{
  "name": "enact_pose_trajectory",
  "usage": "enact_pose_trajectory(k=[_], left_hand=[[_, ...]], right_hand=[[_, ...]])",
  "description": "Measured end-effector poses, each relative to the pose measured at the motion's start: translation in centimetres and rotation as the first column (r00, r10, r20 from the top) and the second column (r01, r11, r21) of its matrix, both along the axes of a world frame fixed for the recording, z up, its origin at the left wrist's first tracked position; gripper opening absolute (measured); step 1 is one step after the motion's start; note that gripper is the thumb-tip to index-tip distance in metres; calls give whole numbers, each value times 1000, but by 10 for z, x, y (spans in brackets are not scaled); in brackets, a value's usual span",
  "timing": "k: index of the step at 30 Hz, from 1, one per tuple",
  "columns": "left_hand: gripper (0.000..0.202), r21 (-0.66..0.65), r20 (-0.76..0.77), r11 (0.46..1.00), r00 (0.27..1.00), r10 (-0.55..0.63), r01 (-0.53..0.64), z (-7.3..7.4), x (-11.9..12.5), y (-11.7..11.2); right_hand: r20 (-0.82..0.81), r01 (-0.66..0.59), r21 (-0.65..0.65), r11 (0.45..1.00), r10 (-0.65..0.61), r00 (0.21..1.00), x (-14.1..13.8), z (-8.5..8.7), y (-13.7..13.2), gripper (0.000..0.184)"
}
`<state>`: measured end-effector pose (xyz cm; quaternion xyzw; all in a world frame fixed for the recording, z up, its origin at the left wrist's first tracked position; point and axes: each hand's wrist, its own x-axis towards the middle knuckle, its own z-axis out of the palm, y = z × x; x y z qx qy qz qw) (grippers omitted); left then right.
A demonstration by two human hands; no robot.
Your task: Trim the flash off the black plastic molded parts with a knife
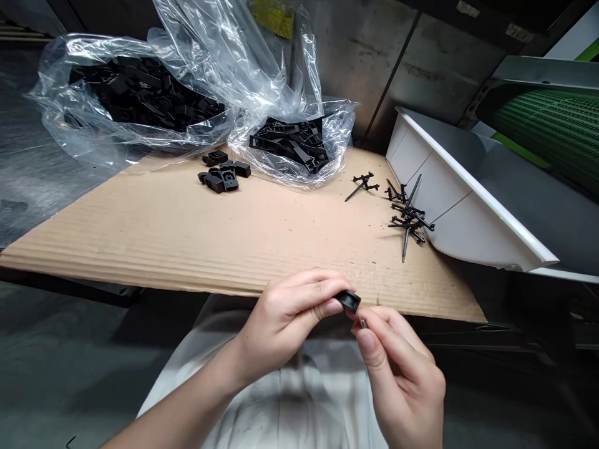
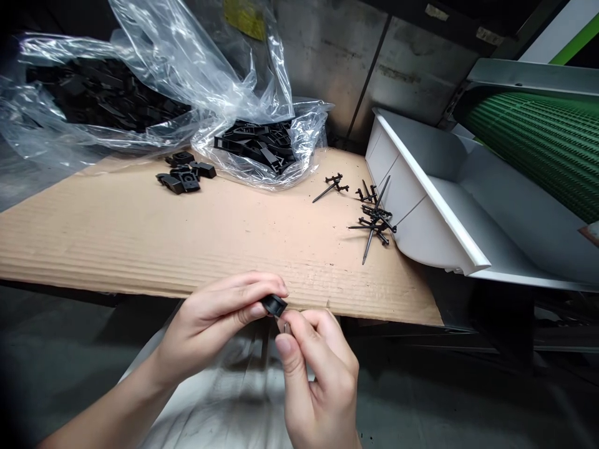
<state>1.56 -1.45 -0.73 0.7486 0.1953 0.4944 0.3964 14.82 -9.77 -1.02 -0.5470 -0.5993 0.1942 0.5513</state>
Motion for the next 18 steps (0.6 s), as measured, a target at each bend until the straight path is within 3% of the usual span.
enact_pose_trajectory(k=[4, 12, 18], left_hand=[[20, 7, -9, 1000, 1000, -4, 4, 0, -1, -1], [21, 29, -9, 999, 1000, -15, 15, -1, -1, -1], [20, 39, 0, 999, 1000, -6, 6, -1, -1, 0]], right_hand=[[69, -49, -15, 999, 50, 996, 2, 1, 3, 28], [-54, -59, -60, 996, 55, 997, 1, 4, 3, 24], [17, -66, -52, 997, 67, 998, 2, 1, 2, 22]])
